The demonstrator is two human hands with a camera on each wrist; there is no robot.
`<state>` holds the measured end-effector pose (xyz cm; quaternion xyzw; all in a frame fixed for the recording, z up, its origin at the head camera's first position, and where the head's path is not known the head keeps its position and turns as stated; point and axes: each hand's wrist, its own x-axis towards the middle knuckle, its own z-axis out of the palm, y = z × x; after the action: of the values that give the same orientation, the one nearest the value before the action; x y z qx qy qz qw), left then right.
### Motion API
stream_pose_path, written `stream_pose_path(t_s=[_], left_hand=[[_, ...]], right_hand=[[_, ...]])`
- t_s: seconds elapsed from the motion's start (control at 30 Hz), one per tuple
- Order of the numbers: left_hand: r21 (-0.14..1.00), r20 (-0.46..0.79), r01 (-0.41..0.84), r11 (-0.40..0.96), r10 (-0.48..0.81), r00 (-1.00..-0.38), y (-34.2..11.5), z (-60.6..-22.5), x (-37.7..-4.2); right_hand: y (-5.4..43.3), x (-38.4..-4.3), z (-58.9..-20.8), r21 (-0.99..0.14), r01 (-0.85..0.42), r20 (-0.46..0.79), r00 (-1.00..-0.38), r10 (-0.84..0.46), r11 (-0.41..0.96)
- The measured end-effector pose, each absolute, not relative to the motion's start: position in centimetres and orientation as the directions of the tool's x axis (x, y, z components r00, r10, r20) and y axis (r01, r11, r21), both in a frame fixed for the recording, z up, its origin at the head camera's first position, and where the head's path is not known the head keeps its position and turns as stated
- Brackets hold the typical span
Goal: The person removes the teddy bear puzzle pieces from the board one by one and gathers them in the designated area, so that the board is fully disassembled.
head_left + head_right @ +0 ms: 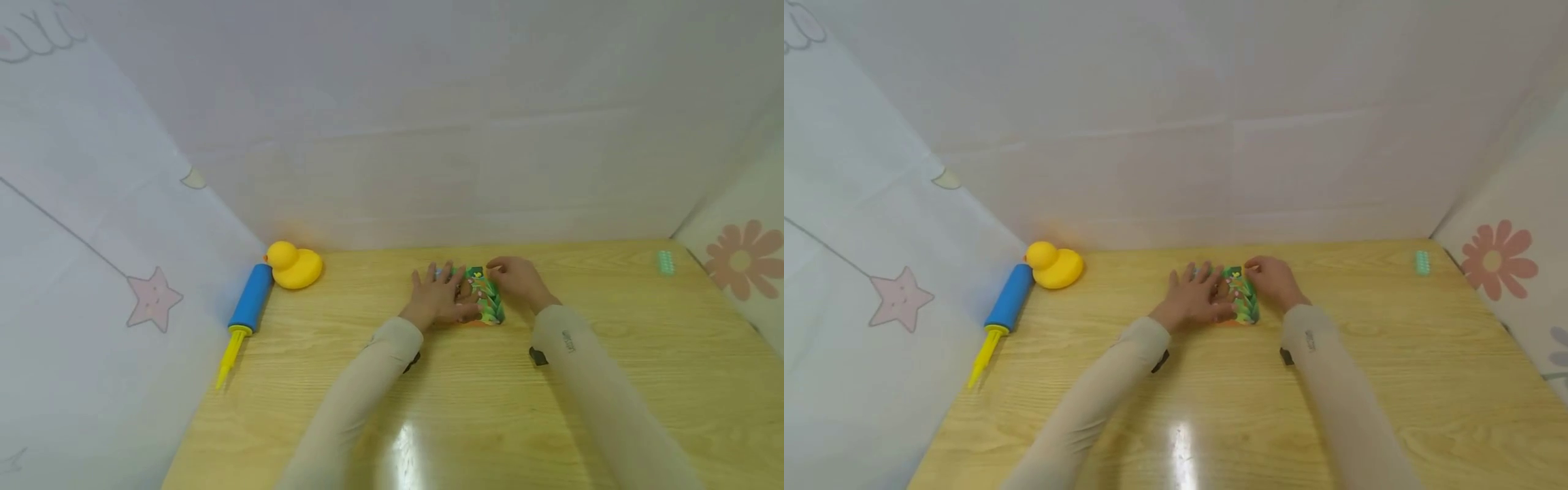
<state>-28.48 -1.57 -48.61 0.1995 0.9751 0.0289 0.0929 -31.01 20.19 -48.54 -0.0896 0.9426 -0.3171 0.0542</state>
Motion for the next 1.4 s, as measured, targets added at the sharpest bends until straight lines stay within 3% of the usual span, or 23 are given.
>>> stream_pose_path(t_s=[0.2, 0.57, 1.07, 1.4], left_hand=[[0.049, -0.249, 0.355, 0.934, 0.355, -0.901, -1.1, -49.8, -29.2], [0.127, -0.258, 0.353, 0.927, 0.375, -0.890, -1.2, -49.2, -28.6], [-0.008, -0.269, 0.366, 0.930, 0.351, -0.897, -1.0, -48.7, -28.3], [0.000, -0.280, 0.368, 0.930, 0.353, -0.893, -0.9, -48.5, -28.1]], right_hand=[[19.7, -31.3, -49.0, -0.584, -0.152, -0.031, -0.977, -0.209, 0.797], [19.8, -31.8, -49.4, -0.592, -0.147, -0.034, -0.978, -0.207, 0.792], [18.9, -32.1, -48.3, -0.568, -0.152, -0.063, -0.972, -0.227, 0.809], [18.6, -32.6, -47.4, -0.506, -0.115, -0.141, -0.967, -0.214, 0.855]])
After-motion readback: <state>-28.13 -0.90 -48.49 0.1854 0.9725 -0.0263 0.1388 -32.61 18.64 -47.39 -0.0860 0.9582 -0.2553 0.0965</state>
